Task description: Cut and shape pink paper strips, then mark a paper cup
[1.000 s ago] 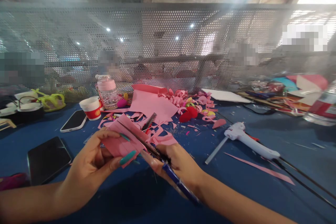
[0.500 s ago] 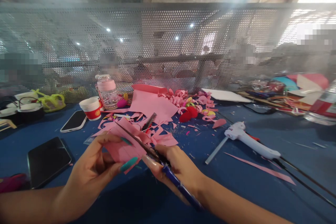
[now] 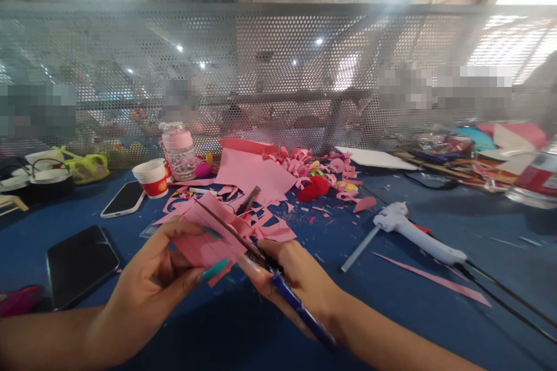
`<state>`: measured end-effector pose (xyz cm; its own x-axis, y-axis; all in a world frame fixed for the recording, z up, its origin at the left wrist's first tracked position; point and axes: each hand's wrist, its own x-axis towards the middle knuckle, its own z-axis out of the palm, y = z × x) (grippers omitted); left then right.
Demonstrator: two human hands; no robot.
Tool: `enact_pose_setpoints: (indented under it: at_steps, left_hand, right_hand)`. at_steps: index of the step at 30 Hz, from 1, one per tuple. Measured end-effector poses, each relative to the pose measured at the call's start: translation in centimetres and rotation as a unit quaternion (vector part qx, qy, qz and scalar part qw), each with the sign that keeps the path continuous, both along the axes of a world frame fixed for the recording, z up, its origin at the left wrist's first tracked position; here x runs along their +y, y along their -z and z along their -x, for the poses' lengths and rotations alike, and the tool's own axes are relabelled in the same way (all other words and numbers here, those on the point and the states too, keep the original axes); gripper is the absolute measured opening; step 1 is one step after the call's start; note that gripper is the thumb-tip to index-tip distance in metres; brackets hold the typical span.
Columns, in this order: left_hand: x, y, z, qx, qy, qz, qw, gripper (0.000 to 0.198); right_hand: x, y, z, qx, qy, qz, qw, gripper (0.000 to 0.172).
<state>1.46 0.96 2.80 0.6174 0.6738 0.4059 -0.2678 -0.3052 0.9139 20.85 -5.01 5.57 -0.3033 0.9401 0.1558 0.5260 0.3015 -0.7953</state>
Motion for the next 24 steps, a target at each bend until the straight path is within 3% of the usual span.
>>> enact_pose_setpoints:
  at_steps: [8,13,24]
  left_hand:
    - [0.03,-0.35,-0.26,0.002,-0.012,-0.014,1.0,0.03]
    - [0.11,-0.32,-0.17,0.023,-0.023,-0.014,0.999,0.03]
    - [0.13,-0.26,-0.07,0.037,-0.035,-0.015,0.999,0.029]
  right_hand:
    - [0.13,0.08,-0.01,-0.03,0.033,0.003,0.999,0.048]
    - [0.18,-0.05,-0.09,-0.054,0.05,-0.033,0.997,0.058]
    - [0.31,0.09,-0.07,-0.069,0.092,0.007,0.993,0.049]
